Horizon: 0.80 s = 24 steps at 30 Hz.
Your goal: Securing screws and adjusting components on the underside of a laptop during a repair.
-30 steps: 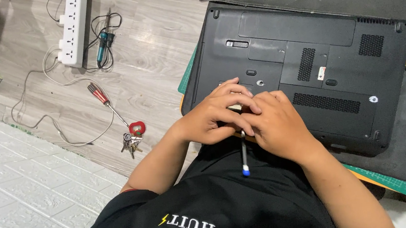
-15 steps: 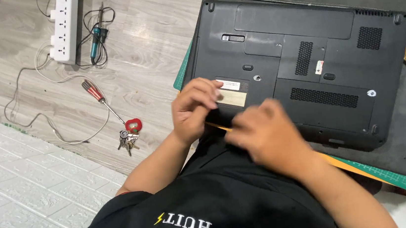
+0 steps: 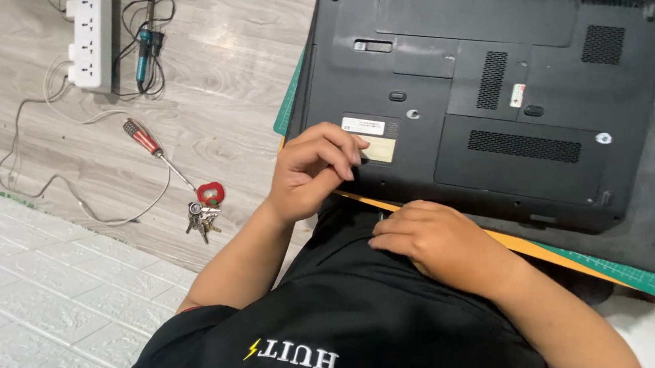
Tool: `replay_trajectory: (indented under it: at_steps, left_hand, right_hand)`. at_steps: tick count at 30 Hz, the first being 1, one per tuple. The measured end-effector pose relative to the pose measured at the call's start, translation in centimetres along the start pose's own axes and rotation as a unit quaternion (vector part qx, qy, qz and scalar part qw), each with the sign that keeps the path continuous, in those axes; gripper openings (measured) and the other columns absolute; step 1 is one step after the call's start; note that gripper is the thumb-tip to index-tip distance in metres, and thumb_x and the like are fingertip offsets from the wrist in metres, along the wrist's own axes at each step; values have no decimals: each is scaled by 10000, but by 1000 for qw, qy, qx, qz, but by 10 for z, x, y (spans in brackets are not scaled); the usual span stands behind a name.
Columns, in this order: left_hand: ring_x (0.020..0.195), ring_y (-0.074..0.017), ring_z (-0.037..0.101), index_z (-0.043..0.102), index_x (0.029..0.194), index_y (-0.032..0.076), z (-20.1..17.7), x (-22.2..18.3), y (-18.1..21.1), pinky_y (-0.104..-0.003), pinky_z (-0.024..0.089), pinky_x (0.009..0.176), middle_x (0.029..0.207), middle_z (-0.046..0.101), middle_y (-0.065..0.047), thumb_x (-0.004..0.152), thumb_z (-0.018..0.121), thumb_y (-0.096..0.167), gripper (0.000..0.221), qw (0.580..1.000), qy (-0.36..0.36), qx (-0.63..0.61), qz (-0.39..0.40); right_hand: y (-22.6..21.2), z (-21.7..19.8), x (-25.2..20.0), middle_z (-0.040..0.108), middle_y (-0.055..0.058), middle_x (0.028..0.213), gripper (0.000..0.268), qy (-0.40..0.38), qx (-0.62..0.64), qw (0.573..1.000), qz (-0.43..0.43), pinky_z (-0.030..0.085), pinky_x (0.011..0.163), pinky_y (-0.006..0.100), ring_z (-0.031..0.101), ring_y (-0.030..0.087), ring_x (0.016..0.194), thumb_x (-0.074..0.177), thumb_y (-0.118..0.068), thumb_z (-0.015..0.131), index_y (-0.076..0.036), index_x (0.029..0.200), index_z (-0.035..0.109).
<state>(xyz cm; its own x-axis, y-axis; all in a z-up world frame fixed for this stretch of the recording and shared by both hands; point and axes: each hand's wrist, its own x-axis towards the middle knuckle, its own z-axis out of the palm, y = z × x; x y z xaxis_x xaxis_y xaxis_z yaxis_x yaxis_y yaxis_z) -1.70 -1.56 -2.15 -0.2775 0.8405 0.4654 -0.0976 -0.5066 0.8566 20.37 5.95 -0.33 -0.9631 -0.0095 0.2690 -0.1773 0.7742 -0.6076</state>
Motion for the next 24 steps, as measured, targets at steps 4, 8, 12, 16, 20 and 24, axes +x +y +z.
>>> replay_trajectory:
  at_steps: [4,8,12,16,20,24]
  left_hand:
    - [980,-358,678,672,750,2,1,3,1,-487,542,897,858,629,-159,803,596,-148,176,999,3,26,-37]
    - [904,-205,604,630,822,77,15,10,17,-446,574,1035,913,603,-96,901,551,-100,209,983,-35,167,-62]
    - [908,-201,601,638,830,68,15,16,20,-458,551,1076,938,613,-107,891,538,-102,207,978,-68,176,-91]
    - [942,-203,613,635,877,57,10,21,17,-429,560,1072,954,611,-110,957,570,-51,148,978,-82,146,-126]
    - [928,-178,619,613,915,66,8,25,14,-414,575,1082,966,600,-103,991,574,43,88,981,-66,86,-159]
    - [906,-186,616,606,918,56,8,21,8,-417,579,1083,952,593,-102,982,557,10,93,979,-59,97,-167]
  right_hand:
    - [-6,-20,-8,753,54,1025,179,86,152,985,-5,573,769,403,728,267,942,871,-14,622,-119,975,724]
    - [9,-33,-68,740,88,947,93,336,306,891,6,682,807,354,788,238,844,924,-88,589,-108,990,652]
    - [25,-32,-115,581,222,791,194,533,137,830,95,604,673,382,639,309,702,983,-125,596,-24,1070,456]
    - [20,-28,-125,532,292,859,232,526,25,828,193,506,772,416,582,367,781,1057,-142,592,39,1063,447]
    - [24,-17,-133,556,275,869,223,523,4,830,192,466,788,419,566,354,777,1047,-151,610,-5,1063,442]
    - [33,-14,-134,631,260,844,219,526,-21,832,177,447,810,442,505,347,798,1065,-168,594,-22,1072,432]
